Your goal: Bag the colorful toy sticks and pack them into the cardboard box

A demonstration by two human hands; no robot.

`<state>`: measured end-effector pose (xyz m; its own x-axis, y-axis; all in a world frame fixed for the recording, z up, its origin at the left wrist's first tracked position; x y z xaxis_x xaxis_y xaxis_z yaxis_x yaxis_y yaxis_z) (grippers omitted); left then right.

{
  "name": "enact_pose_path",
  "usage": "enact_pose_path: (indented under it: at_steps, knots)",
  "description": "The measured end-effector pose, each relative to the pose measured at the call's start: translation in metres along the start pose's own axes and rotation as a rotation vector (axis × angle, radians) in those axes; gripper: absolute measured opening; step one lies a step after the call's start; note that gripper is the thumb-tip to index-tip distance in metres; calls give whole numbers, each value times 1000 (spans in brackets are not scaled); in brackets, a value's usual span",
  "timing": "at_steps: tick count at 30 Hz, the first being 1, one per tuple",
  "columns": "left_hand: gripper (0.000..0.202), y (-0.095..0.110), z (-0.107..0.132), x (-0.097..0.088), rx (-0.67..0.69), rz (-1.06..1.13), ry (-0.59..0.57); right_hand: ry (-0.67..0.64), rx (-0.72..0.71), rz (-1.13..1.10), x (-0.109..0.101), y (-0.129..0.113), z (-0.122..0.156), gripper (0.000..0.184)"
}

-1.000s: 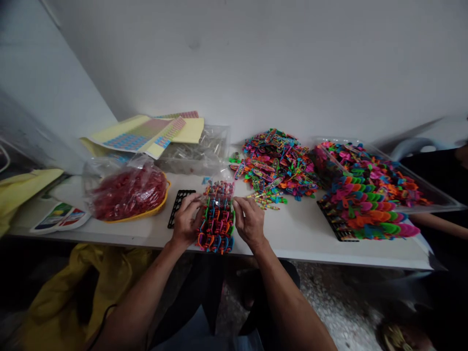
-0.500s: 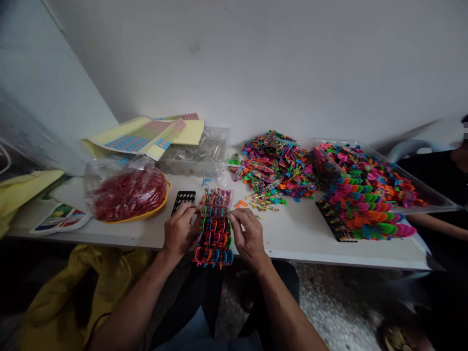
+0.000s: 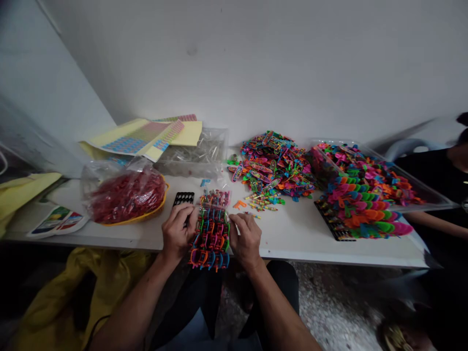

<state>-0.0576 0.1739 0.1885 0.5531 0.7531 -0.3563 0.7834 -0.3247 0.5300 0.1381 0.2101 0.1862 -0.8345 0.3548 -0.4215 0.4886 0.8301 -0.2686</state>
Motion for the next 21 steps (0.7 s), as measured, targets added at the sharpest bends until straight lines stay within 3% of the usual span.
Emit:
enact_pose_path:
  at_steps: [4, 10, 13, 15, 17, 21]
  knots:
    - [12, 5, 6, -4, 73, 94, -18, -23, 35, -148, -2, -3, 0, 28]
    - [21, -1, 37, -7, 75, 28, -1, -11, -10, -119, -1, -6, 17, 32]
    - [23, -5, 50, -4, 55, 58, 2, -20, 115, -58, 9, 8, 32, 32]
    - [23, -13, 57, -2, -30, 74, 20, -84, 280, -2, 19, 23, 46, 37]
    - [25, -28, 61, 3, -204, 78, -12, -186, 396, 43, 30, 35, 58, 41]
    - [27, -51, 66, 27, -510, 148, -225, -378, 403, 75, 46, 38, 69, 33]
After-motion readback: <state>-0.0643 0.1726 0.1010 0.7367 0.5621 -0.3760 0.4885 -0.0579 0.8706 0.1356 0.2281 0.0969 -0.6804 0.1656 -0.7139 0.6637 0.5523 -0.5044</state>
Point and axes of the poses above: each hand's wrist, its own z-axis away from the middle knuckle, its own x-axis out of the palm, y = z × x, the point moved 8 cm from there along -z, towards the middle knuckle, and after that the axes turned 4 degrees about -x, right-handed, at the moved point
